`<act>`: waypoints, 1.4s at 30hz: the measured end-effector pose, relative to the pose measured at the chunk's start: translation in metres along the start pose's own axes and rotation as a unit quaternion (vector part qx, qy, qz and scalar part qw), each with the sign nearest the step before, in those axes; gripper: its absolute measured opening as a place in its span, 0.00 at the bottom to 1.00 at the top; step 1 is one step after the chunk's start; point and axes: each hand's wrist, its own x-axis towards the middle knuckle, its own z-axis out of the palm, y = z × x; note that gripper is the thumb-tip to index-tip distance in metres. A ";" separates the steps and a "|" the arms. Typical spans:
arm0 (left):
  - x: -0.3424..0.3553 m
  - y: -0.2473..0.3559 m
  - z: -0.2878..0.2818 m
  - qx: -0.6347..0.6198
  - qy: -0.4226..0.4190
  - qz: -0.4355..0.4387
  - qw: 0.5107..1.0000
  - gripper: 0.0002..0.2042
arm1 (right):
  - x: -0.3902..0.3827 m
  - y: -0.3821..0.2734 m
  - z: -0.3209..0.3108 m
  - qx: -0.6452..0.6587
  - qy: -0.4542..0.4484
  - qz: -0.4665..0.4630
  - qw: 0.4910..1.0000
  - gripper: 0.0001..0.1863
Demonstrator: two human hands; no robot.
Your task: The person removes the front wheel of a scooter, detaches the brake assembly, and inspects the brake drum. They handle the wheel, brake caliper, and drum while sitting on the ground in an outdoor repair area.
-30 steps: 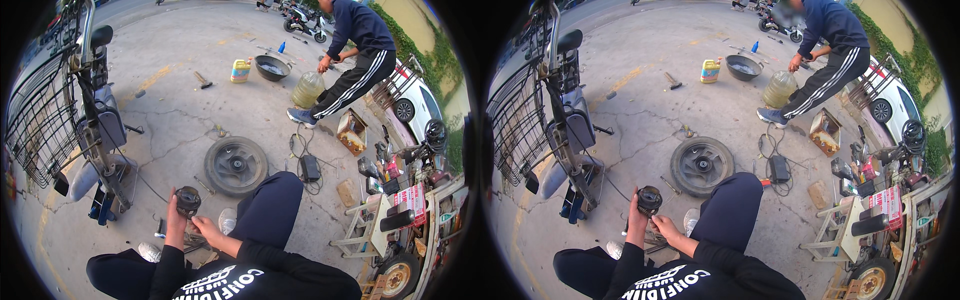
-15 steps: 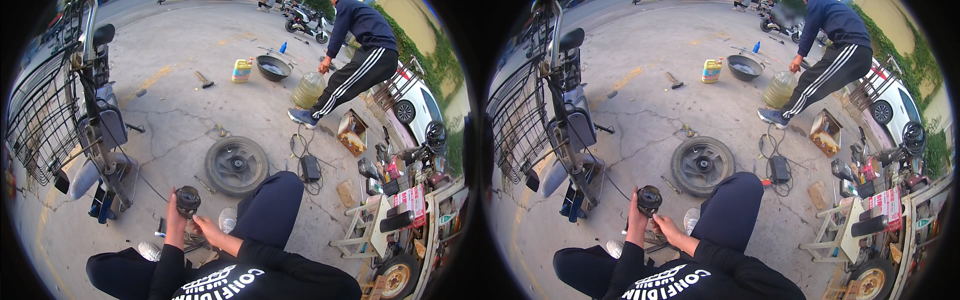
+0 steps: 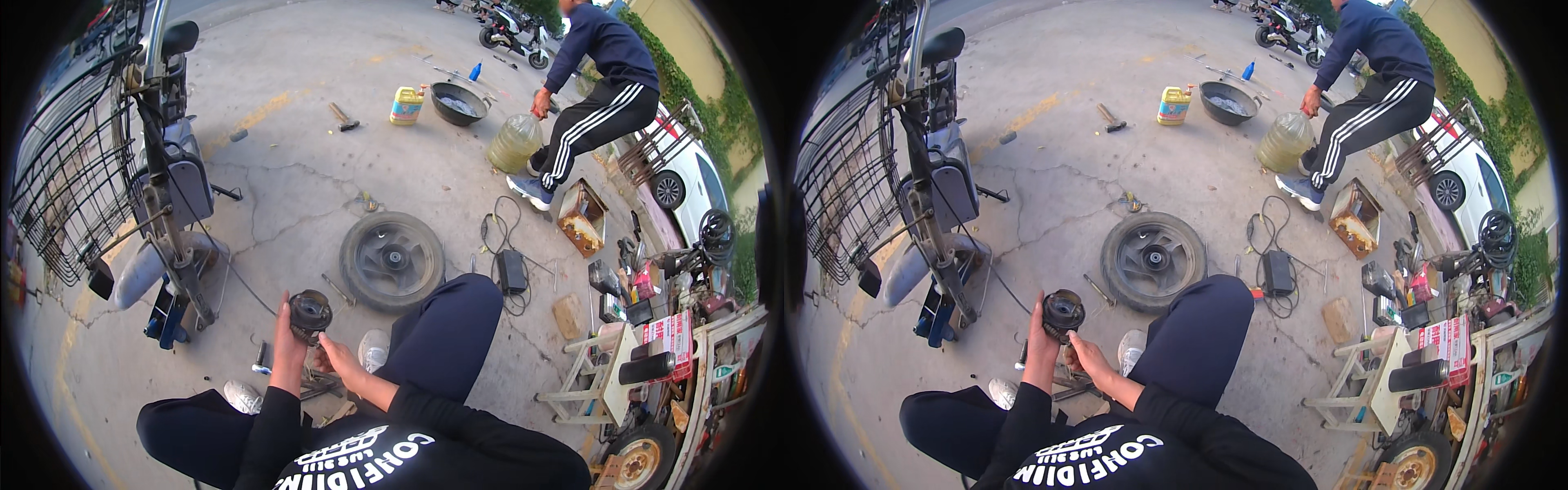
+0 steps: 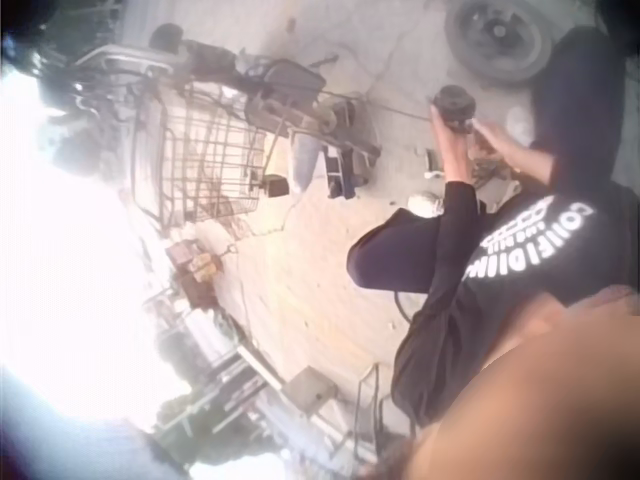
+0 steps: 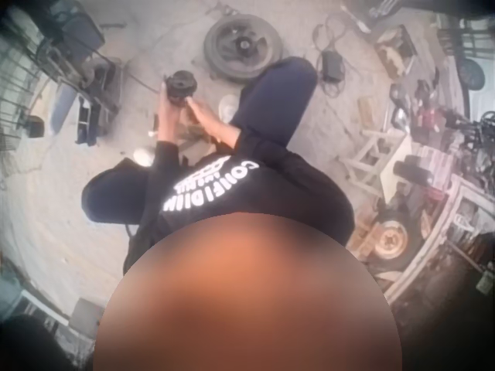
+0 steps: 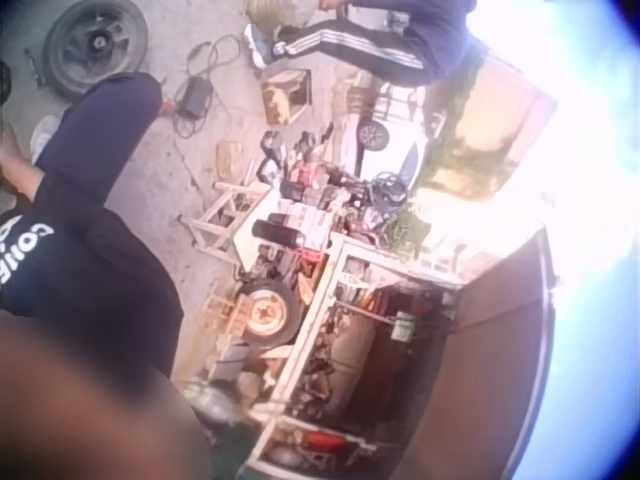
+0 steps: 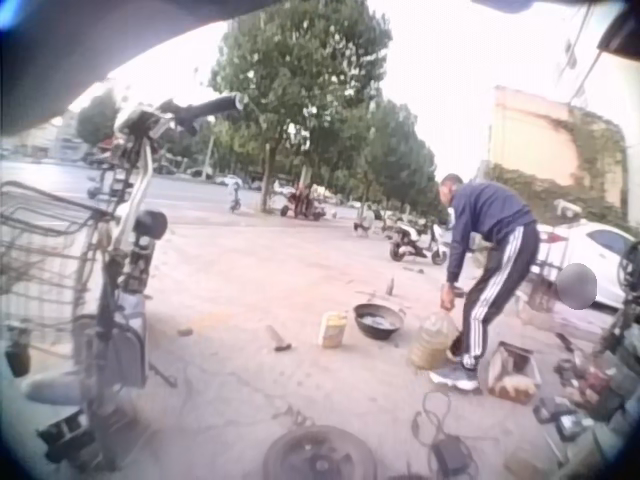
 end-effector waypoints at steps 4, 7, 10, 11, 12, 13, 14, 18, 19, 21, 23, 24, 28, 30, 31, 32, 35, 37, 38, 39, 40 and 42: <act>-0.001 0.000 0.005 0.004 -0.001 0.003 1.000 0.28 | 0.005 0.013 -0.003 0.035 -0.007 -0.016 0.999 0.20; 0.000 -0.001 0.005 -0.005 -0.003 0.006 1.000 0.29 | 0.006 0.017 -0.003 0.014 0.018 -0.055 0.998 0.19; 0.001 -0.001 0.004 -0.008 -0.003 0.007 1.000 0.29 | 0.006 0.014 -0.003 0.026 0.017 -0.015 0.999 0.18; 0.002 -0.002 0.002 -0.007 -0.001 0.006 1.000 0.29 | 0.005 0.014 -0.003 0.056 0.007 0.015 0.998 0.18; 0.002 -0.002 0.003 -0.007 -0.001 0.006 1.000 0.29 | 0.004 0.011 -0.003 0.086 -0.003 0.045 0.995 0.18; 0.002 -0.002 0.003 -0.008 -0.002 0.002 1.000 0.28 | 0.002 0.009 -0.002 0.116 -0.013 0.074 0.990 0.18; 0.001 -0.002 0.003 -0.010 -0.003 -0.003 1.000 0.28 | 0.001 0.008 -0.002 0.133 -0.033 0.080 0.987 0.17; -0.001 0.001 0.005 -0.016 -0.006 -0.008 1.000 0.28 | 0.004 0.012 -0.004 0.151 -0.072 0.065 0.984 0.16; -0.001 0.001 0.005 -0.013 -0.005 -0.008 1.000 0.28 | 0.006 0.014 -0.005 0.143 -0.071 0.052 0.986 0.15; -0.002 0.002 0.005 -0.008 -0.002 -0.008 1.000 0.28 | 0.009 0.017 -0.003 0.033 -0.028 -0.017 0.999 0.15; 0.001 0.000 0.001 -0.001 -0.002 -0.002 1.000 0.28 | 0.009 0.017 0.000 -0.081 0.025 -0.095 0.992 0.15; 0.001 -0.001 0.002 0.002 -0.003 -0.001 1.000 0.28 | 0.008 0.017 0.001 -0.139 0.060 -0.139 0.979 0.14; -0.001 0.000 0.006 -0.010 0.003 -0.001 1.000 0.28 | 0.003 0.013 0.005 -0.210 0.107 -0.177 0.956 0.16; -0.002 0.001 0.007 -0.012 0.003 -0.004 1.000 0.28 | 0.003 0.013 -0.001 -0.045 0.022 -0.057 0.997 0.18; -0.002 0.001 0.007 -0.010 0.003 -0.003 1.000 0.28 | 0.003 0.013 -0.002 0.040 -0.022 0.004 0.999 0.19; -0.002 0.001 0.006 -0.008 0.002 -0.002 1.000 0.28 | 0.004 0.015 -0.002 0.054 -0.018 0.000 0.998 0.20; -0.002 0.000 0.007 -0.006 0.002 -0.001 1.000 0.29 | 0.007 0.021 -0.003 0.083 -0.007 -0.016 0.996 0.20; -0.001 0.000 0.008 -0.007 0.001 0.000 1.000 0.29 | 0.008 0.023 -0.004 0.081 -0.004 -0.034 0.996 0.18; -0.001 -0.001 0.007 -0.008 0.000 0.000 1.000 0.29 | 0.009 0.025 -0.003 0.042 0.016 -0.059 0.997 0.17; 0.000 -0.001 0.006 -0.008 -0.001 0.002 1.000 0.29 | 0.011 0.025 -0.001 0.003 0.034 -0.085 0.996 0.16; 0.001 -0.001 0.004 -0.006 -0.001 0.001 1.000 0.28 | 0.013 0.026 0.000 -0.036 0.052 -0.111 0.992 0.15; 0.002 -0.001 0.003 -0.003 -0.001 0.000 1.000 0.28 | 0.010 0.024 0.000 -0.141 0.090 -0.173 0.971 0.15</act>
